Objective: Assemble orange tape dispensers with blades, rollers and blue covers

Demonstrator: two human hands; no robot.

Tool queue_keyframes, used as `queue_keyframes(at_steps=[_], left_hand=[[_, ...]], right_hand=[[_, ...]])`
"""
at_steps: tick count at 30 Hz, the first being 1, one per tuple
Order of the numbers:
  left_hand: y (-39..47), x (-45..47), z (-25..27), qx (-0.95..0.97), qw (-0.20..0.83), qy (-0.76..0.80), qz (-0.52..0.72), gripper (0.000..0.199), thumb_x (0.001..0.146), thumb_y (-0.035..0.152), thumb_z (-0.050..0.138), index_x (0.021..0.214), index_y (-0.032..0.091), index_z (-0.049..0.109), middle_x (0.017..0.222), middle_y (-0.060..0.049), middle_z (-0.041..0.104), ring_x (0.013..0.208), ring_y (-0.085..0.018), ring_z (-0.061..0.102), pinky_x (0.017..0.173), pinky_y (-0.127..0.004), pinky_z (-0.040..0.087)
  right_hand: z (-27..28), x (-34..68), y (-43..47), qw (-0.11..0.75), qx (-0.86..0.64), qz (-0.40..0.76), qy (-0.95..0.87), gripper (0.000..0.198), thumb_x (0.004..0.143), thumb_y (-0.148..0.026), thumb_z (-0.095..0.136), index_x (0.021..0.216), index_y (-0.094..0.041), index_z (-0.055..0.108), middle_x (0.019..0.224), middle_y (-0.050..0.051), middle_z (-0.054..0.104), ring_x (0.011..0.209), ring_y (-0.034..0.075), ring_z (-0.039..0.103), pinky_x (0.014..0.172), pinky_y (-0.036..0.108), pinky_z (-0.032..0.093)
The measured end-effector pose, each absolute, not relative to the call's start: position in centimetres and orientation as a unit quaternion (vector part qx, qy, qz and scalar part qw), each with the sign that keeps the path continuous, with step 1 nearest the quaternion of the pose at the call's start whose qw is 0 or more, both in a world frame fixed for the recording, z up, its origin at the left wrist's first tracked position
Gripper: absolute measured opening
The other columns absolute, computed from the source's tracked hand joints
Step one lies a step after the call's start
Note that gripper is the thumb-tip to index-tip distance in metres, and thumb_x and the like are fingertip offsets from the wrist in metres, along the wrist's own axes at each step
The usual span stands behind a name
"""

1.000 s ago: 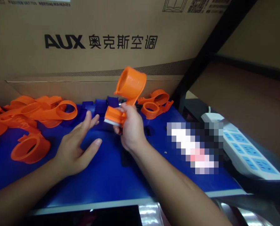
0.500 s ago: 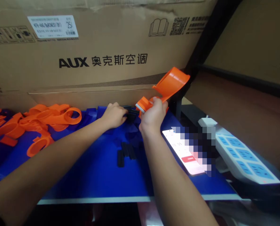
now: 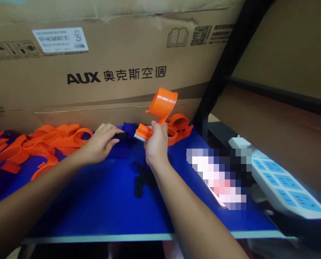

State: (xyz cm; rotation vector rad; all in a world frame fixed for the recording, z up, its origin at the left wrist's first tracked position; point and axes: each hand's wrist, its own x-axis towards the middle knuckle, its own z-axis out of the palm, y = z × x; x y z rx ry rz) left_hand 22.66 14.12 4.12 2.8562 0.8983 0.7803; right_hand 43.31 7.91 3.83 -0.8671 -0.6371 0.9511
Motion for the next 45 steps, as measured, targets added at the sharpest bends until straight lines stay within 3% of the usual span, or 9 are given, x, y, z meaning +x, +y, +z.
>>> queue_keyframes(at_steps=[7, 13, 15, 21, 30, 39, 45], left_hand=[[10.2, 18.3, 0.6, 0.846, 0.155, 0.253, 0.443, 0.029, 0.106, 0.029, 0.057, 0.133, 0.019, 0.058, 0.122, -0.012, 0.066, 0.116, -0.024, 0.064, 0.104, -0.043, 0.053], [9.7, 17.7, 0.7, 0.850, 0.122, 0.202, 0.471, 0.057, 0.107, 0.026, 0.057, 0.161, 0.027, 0.039, 0.143, -0.013, 0.065, 0.124, -0.025, 0.064, 0.112, -0.048, 0.051], [9.5, 17.5, 0.9, 0.858, 0.115, 0.190, 0.463, 0.062, 0.107, 0.025, 0.055, 0.165, 0.029, 0.035, 0.142, -0.013, 0.065, 0.122, -0.025, 0.063, 0.110, -0.048, 0.052], [8.2, 17.8, 2.0, 0.865, 0.121, 0.171, 0.457, 0.047, 0.106, 0.021, 0.053, 0.153, 0.025, 0.057, 0.107, -0.006, 0.064, 0.096, -0.019, 0.060, 0.089, -0.038, 0.055], [8.1, 18.0, 1.6, 0.872, 0.128, 0.181, 0.436, 0.026, 0.101, 0.027, 0.068, 0.126, 0.024, 0.074, 0.099, -0.004, 0.075, 0.090, -0.018, 0.064, 0.088, -0.040, 0.051], [7.3, 19.2, 0.8, 0.876, 0.189, 0.261, 0.358, 0.029, 0.108, 0.032, 0.058, 0.129, 0.028, 0.077, 0.090, -0.003, 0.062, 0.087, -0.018, 0.057, 0.080, -0.036, 0.050], [6.8, 19.2, 1.0, 0.903, 0.086, 0.311, 0.283, 0.040, 0.107, 0.040, 0.059, 0.142, 0.025, 0.071, 0.098, -0.007, 0.062, 0.094, -0.025, 0.053, 0.087, -0.045, 0.049]], right_hand=[[3.3, 38.4, 5.4, 0.676, -0.395, 0.545, -0.300, 0.036, 0.086, -0.057, 0.068, 0.099, -0.024, 0.060, 0.066, -0.005, 0.065, 0.034, 0.007, 0.031, 0.034, 0.021, 0.020], [3.4, 37.2, 4.5, 0.634, -0.414, 0.579, -0.302, 0.039, 0.084, -0.060, 0.070, 0.098, -0.025, 0.063, 0.068, -0.001, 0.071, 0.037, 0.011, 0.043, 0.034, 0.021, 0.023], [3.5, 37.1, 4.4, 0.632, -0.420, 0.577, -0.302, 0.041, 0.081, -0.061, 0.073, 0.097, -0.024, 0.065, 0.070, 0.000, 0.072, 0.039, 0.012, 0.048, 0.033, 0.021, 0.024], [3.2, 37.1, 4.4, 0.636, -0.436, 0.557, -0.309, 0.042, 0.080, -0.062, 0.073, 0.097, -0.024, 0.067, 0.066, -0.002, 0.067, 0.040, 0.012, 0.047, 0.033, 0.021, 0.024], [2.9, 36.8, 4.7, 0.629, -0.455, 0.559, -0.293, 0.045, 0.082, -0.065, 0.073, 0.100, -0.025, 0.062, 0.072, -0.001, 0.073, 0.041, 0.011, 0.045, 0.034, 0.021, 0.024], [1.1, 36.1, 4.2, 0.590, -0.471, 0.585, -0.297, 0.049, 0.085, -0.070, 0.071, 0.102, -0.026, 0.060, 0.087, -0.002, 0.073, 0.049, 0.009, 0.047, 0.039, 0.018, 0.029], [1.0, 36.0, 4.2, 0.596, -0.477, 0.576, -0.292, 0.050, 0.083, -0.071, 0.072, 0.101, -0.027, 0.060, 0.076, -0.005, 0.065, 0.048, 0.010, 0.045, 0.038, 0.018, 0.028]])
